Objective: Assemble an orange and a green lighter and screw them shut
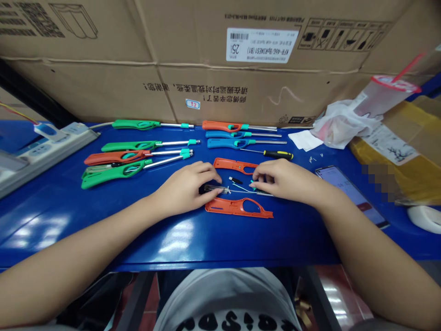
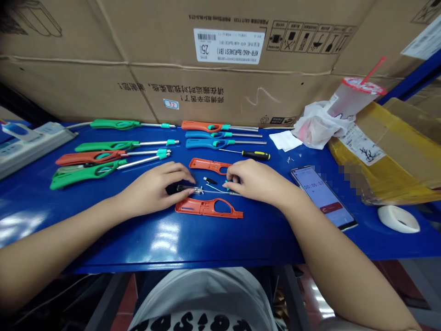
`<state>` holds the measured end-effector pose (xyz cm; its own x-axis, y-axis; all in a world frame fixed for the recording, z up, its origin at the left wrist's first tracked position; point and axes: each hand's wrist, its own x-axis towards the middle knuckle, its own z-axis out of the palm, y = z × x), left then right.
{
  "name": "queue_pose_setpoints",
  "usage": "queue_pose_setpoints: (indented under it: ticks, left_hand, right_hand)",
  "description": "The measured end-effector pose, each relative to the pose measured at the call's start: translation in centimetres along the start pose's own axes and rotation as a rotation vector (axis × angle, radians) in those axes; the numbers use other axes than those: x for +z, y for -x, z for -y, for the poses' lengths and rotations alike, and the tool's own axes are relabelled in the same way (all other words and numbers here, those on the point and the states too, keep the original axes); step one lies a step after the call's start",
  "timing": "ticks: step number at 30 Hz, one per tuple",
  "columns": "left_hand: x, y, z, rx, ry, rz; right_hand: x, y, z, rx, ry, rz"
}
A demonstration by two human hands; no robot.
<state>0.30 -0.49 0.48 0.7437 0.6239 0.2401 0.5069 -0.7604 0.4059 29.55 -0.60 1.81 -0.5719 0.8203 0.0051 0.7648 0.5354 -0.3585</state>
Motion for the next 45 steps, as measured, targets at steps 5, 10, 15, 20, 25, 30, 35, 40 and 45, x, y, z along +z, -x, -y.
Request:
queue_pose_setpoints:
  ticks: [5,10,15,20,25,30,35,40,45]
  left_hand:
    - [0.4,-0.2,0.7,-0.094,0.137,0.029]
    - [0.7,-0.1,0.6,-0.061,0.117,0.022]
    - [1.1,0.1,0.2,0.046,0.074,0.021]
    - [0.9,0.1,-0.2,0.094,0.092,-0.042]
    - [0.6,0.2,-0.4,0.117,0.1,-0.057]
    - [0.6,0.2,-0.4,0.129,0.076,-0.026]
    - [0.3,0.0,-0.4,0.128,0.079,0.002]
    - [0.3,0.1,-0.4,0.125,0.096,0.028]
    - [0.2,0.1,-0.1,0.14,0.084,0.024]
  right_hand:
    - [0.1,-0.1,0.2,-0.101,0.029,-0.053]
    - [0.8,-0.3,2.0,-0.214,0.01,-0.205]
    - [2.5,-0.8,3.3,-0.293,0.041,-0.167]
    - [2.9,-1.0,3.2,-0.248,0.077,-0.15]
    - [2.5,-0.9,3.1,-0.297,0.116,-0.185]
    - [2.1,-0.7,3.4,-0.322,0.108,-0.143]
    - [1.9,-0.7,3.5,-0.324,0.076,-0.112]
    - [2.1,-0.6,3.5,-0.33,0.042,-0.099]
    - [2.0,-0.7,3.2,-0.335,0.056,-0.083]
